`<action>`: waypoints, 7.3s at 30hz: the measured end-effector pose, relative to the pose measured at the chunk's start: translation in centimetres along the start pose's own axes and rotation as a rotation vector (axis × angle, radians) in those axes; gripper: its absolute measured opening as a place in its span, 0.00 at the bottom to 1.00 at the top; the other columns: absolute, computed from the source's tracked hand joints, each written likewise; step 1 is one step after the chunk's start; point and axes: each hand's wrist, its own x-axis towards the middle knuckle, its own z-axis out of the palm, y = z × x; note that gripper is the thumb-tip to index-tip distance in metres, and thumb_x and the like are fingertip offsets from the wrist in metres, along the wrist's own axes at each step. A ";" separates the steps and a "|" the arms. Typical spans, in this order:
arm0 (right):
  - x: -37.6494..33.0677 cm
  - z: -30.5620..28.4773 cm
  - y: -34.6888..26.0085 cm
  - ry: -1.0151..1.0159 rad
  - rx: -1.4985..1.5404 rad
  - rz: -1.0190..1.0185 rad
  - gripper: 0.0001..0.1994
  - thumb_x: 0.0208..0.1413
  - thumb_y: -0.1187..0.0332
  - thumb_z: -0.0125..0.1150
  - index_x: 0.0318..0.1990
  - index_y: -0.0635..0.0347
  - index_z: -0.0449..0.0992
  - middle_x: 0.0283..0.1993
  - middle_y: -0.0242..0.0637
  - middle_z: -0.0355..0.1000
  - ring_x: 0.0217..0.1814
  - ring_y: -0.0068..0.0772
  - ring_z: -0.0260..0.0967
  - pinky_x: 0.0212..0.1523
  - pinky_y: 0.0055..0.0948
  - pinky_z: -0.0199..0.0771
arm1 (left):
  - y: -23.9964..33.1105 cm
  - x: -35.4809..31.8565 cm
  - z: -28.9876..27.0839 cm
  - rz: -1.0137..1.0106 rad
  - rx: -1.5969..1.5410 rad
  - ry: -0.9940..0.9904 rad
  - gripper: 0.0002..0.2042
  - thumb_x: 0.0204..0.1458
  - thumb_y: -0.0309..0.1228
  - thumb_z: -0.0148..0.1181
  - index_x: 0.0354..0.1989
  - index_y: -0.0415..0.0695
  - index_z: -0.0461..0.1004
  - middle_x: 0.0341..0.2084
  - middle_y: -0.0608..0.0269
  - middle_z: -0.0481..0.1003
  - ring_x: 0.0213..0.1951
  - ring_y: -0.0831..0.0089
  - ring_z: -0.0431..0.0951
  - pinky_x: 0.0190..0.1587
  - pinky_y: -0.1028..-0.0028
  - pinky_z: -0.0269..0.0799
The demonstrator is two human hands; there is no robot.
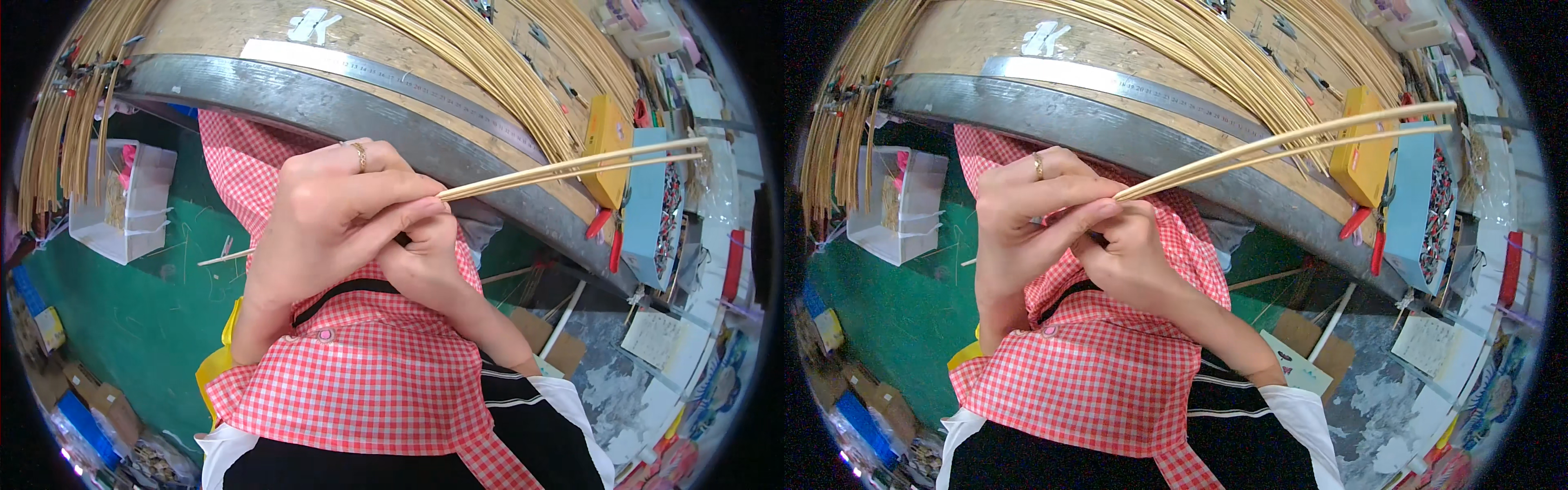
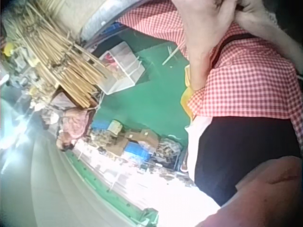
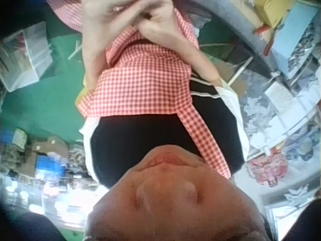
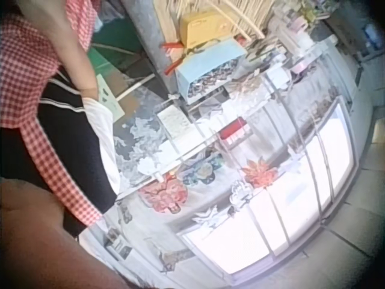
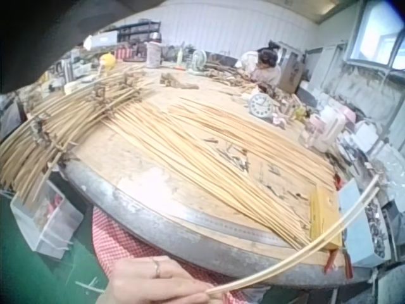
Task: The person sits at a workbench and repeatedly picks up thin bamboo sticks. They align two sticks end-to-end and use a small red tool to join them, likely inserting a connector or applying adhesive. The person then places the joined sticks onto a large pile on the table. This process is repeated continuously throughout the clip.
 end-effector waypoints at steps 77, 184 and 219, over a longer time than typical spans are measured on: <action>3.5 -5.4 -1.4 0.176 0.354 0.237 0.15 0.60 0.72 0.52 0.51 0.73 0.70 0.33 0.35 0.70 0.24 0.17 0.58 0.29 0.18 0.64 | -4.8 -0.4 -0.2 -0.309 -0.156 0.191 0.09 0.47 0.16 0.60 0.38 0.35 0.79 0.29 0.57 0.80 0.29 0.80 0.76 0.28 0.84 0.66; 2.3 -5.6 -0.3 0.202 0.076 0.020 0.10 0.60 0.78 0.49 0.46 0.74 0.72 0.27 0.36 0.69 0.20 0.16 0.59 0.23 0.17 0.66 | -5.5 -0.7 0.0 -0.546 -0.534 -0.164 0.11 0.59 0.29 0.52 0.40 0.34 0.77 0.21 0.63 0.75 0.19 0.84 0.69 0.20 0.84 0.64; 2.1 -7.2 -0.1 0.115 -0.078 -0.245 0.06 0.56 0.82 0.53 0.40 0.77 0.73 0.38 0.46 0.73 0.23 0.23 0.67 0.23 0.21 0.72 | -3.6 -0.4 1.1 -0.561 -0.726 -0.081 0.12 0.52 0.32 0.59 0.26 0.34 0.79 0.12 0.67 0.69 0.16 0.84 0.64 0.18 0.83 0.53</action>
